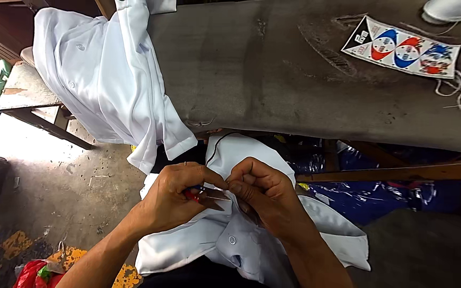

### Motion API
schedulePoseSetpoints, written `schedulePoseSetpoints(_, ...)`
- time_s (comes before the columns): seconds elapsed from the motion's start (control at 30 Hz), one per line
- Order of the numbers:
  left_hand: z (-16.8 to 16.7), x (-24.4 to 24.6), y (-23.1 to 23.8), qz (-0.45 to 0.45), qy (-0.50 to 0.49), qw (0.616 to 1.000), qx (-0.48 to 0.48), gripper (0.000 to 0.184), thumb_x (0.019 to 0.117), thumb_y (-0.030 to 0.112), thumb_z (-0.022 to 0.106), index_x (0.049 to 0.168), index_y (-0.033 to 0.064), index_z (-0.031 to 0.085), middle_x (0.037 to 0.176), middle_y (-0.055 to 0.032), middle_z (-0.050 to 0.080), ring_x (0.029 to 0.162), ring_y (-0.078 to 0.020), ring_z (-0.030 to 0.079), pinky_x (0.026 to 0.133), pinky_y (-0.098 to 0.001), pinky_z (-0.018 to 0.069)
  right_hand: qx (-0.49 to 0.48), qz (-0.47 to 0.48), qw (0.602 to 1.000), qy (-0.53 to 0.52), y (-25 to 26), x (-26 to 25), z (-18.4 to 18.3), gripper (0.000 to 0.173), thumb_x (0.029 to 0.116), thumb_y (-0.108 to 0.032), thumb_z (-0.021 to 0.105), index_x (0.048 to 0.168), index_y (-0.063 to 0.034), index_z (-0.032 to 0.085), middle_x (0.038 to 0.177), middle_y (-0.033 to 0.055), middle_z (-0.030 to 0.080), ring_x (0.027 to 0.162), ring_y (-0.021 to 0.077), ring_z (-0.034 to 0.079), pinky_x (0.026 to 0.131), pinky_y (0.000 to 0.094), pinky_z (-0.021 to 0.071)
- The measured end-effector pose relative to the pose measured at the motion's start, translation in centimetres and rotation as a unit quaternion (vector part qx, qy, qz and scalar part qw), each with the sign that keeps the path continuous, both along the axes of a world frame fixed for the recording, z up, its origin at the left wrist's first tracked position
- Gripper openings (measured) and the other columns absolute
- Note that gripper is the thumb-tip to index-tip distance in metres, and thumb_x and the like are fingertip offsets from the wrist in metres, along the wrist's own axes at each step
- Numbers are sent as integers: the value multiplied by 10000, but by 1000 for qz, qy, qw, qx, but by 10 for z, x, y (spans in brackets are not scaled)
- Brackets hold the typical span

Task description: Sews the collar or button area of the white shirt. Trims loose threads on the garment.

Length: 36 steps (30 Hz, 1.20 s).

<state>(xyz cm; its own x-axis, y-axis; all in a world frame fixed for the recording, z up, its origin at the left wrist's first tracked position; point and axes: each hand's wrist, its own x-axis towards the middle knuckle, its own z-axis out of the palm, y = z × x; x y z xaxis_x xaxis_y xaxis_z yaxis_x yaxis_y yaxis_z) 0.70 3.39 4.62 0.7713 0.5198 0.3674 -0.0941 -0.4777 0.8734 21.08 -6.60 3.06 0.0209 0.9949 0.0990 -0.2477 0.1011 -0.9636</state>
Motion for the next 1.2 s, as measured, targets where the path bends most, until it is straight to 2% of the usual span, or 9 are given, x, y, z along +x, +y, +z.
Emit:
schedulePoseSetpoints(0.13, 8, -2, 3, 0, 33, 991, 132, 160, 973, 117, 675, 1091, 53, 763, 836, -28, 682, 753, -39, 559, 697, -191, 449, -20, 16, 1000, 7, -1, 2, 2, 30, 1010, -110, 638, 992, -86, 635, 711, -52, 614, 557, -21, 535, 499, 112, 434)
schedulePoseSetpoints(0.3, 17, -1, 7, -37, 46, 963, 264, 209, 997, 95, 589, 1110, 100, 764, 725, -44, 607, 699, -132, 526, 649, -271, 400, -52, 64, 995, 54, -1, 6, 2, 33, 1022, -124, 618, 1001, -98, 616, 699, -59, 596, 530, -25, 518, 474, 112, 423)
schedulePoseSetpoints(0.5, 34, 0, 7, -74, 115, 941, 310, 193, 1023, 107, 563, 1064, 89, 750, 739, -38, 617, 695, -157, 546, 620, -295, 412, -44, 69, 996, 29, -3, 3, 2, 35, 1025, -119, 613, 999, -98, 609, 703, -64, 591, 544, -28, 520, 490, 107, 427)
schedulePoseSetpoints(0.63, 32, -3, 3, -61, 127, 966, 216, 161, 1006, 152, 579, 1043, 58, 704, 834, -34, 678, 752, -100, 601, 672, -249, 470, -4, 62, 998, 9, -4, 1, 0, 44, 1033, -132, 610, 1006, -102, 592, 732, -68, 590, 576, -28, 523, 518, 108, 430)
schedulePoseSetpoints(0.73, 27, -10, -9, -47, 58, 996, -43, 93, 955, 93, 672, 1013, 21, 679, 785, 35, 609, 684, 41, 501, 595, -109, 396, 16, 52, 998, 9, -2, 2, -4, 42, 1034, -131, 611, 1017, -94, 601, 764, -63, 615, 601, -29, 541, 534, 109, 443)
schedulePoseSetpoints(0.8, 26, -18, -13, -17, 41, 988, -149, 105, 962, 100, 680, 1041, 36, 655, 790, 73, 604, 673, 58, 503, 579, -104, 399, 24, 52, 998, 18, -1, 3, -7, 38, 1032, -127, 613, 1026, -90, 608, 792, -55, 633, 613, -28, 549, 536, 111, 448)
schedulePoseSetpoints(0.9, 18, -27, -14, 42, 62, 988, -138, 296, 994, 210, 674, 1211, 18, 611, 816, 67, 573, 689, 29, 488, 598, -127, 394, 31, 58, 998, 24, -1, 4, -9, 41, 1036, -127, 604, 1033, -86, 606, 817, -43, 640, 629, -25, 552, 546, 113, 446)
schedulePoseSetpoints(1.03, 13, -33, -19, 64, 78, 995, -7, 315, 1019, 251, 653, 1235, 26, 705, 1056, -32, 676, 951, -64, 619, 829, -222, 532, 33, 56, 997, 33, 0, 4, -10, 38, 1036, -129, 604, 1037, -90, 607, 841, -44, 654, 621, -35, 546, 533, 105, 437)
schedulePoseSetpoints(1.2, 6, -31, -27, 84, 84, 990, 77, 304, 1006, 224, 676, 1264, 69, 717, 1024, -40, 715, 924, -83, 652, 807, -241, 544, 26, 52, 998, 31, -1, 3, -6, 30, 1036, -115, 600, 1032, -85, 602, 822, -44, 641, 612, -29, 543, 529, 110, 440)
